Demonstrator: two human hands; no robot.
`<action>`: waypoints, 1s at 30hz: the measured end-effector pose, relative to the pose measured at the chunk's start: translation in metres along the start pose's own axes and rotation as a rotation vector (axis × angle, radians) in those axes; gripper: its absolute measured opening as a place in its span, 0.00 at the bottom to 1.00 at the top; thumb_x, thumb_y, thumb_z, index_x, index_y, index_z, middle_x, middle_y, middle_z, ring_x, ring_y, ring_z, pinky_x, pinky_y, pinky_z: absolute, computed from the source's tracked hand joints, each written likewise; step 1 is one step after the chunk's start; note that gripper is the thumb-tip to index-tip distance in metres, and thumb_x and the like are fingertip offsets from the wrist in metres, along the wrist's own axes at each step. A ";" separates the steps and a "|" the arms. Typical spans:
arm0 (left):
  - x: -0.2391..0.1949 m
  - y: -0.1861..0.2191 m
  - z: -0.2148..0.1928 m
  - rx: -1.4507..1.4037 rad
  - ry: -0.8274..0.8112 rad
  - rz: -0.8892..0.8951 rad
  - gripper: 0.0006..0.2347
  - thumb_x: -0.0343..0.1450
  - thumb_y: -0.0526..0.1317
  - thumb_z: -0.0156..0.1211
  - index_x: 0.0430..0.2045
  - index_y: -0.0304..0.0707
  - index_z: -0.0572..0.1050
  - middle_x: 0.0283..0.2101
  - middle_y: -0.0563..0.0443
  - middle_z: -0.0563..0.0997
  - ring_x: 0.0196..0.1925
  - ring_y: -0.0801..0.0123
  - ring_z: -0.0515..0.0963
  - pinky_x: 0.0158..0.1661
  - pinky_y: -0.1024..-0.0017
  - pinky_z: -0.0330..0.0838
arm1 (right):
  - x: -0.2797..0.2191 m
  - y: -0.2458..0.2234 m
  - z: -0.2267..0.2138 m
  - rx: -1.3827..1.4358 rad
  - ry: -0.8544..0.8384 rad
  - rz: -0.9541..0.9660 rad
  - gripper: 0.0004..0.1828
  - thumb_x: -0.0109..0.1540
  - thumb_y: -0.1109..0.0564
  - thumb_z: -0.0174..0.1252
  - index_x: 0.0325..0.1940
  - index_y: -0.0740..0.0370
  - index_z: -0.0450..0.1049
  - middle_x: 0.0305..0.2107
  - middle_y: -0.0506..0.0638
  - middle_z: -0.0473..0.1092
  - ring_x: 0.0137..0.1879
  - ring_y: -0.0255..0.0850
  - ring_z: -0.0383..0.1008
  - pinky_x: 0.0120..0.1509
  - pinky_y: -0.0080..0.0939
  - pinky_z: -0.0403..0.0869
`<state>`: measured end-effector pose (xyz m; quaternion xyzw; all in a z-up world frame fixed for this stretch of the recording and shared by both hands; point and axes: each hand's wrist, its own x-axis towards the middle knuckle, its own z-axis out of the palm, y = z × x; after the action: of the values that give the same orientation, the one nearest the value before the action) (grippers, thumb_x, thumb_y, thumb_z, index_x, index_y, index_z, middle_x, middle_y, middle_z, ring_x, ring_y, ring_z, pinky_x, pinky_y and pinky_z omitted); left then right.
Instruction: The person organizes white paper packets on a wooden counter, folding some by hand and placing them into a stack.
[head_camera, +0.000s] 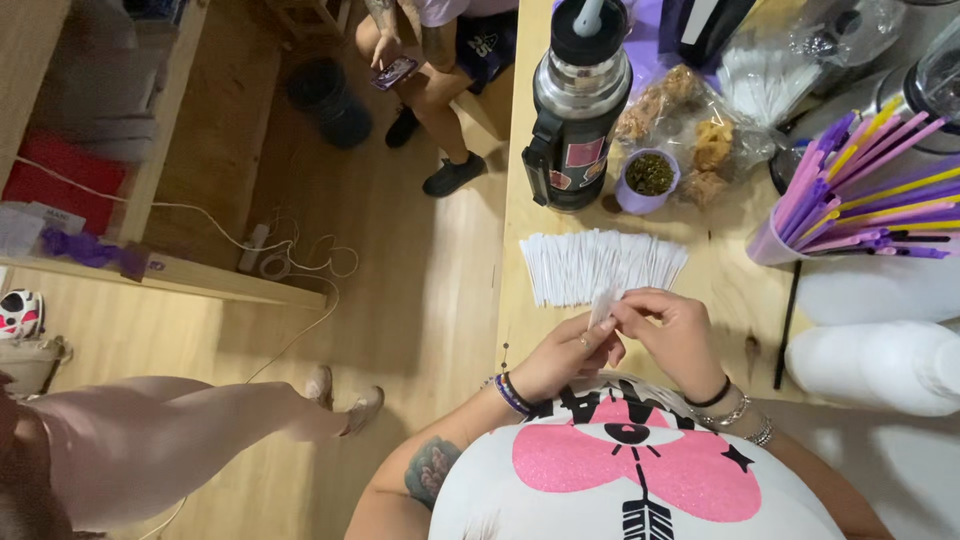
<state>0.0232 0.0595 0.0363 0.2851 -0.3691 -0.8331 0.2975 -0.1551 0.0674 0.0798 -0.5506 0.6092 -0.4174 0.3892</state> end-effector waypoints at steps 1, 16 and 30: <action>-0.002 0.008 0.004 0.005 0.001 0.003 0.12 0.83 0.42 0.45 0.35 0.33 0.73 0.19 0.54 0.65 0.18 0.83 0.53 0.19 0.85 0.49 | 0.003 0.003 -0.002 0.003 0.000 -0.005 0.06 0.62 0.55 0.67 0.30 0.54 0.85 0.25 0.45 0.79 0.35 0.31 0.76 0.45 0.32 0.71; 0.010 -0.008 -0.020 0.042 0.254 0.079 0.07 0.82 0.41 0.38 0.44 0.40 0.63 0.28 0.52 0.67 0.20 0.83 0.54 0.19 0.85 0.47 | 0.073 0.056 -0.001 -0.164 0.111 0.061 0.07 0.68 0.56 0.63 0.35 0.58 0.80 0.18 0.47 0.74 0.24 0.38 0.73 0.37 0.37 0.72; 0.019 -0.016 -0.012 0.055 0.249 0.120 0.05 0.82 0.37 0.42 0.47 0.36 0.64 0.31 0.47 0.77 0.20 0.82 0.61 0.20 0.87 0.52 | 0.030 0.027 0.015 0.077 -0.154 0.143 0.06 0.62 0.57 0.66 0.40 0.61 0.83 0.23 0.48 0.75 0.26 0.31 0.65 0.32 0.30 0.68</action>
<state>0.0145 0.0494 0.0116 0.3717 -0.3683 -0.7616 0.3824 -0.1528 0.0379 0.0486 -0.5209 0.5985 -0.3682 0.4847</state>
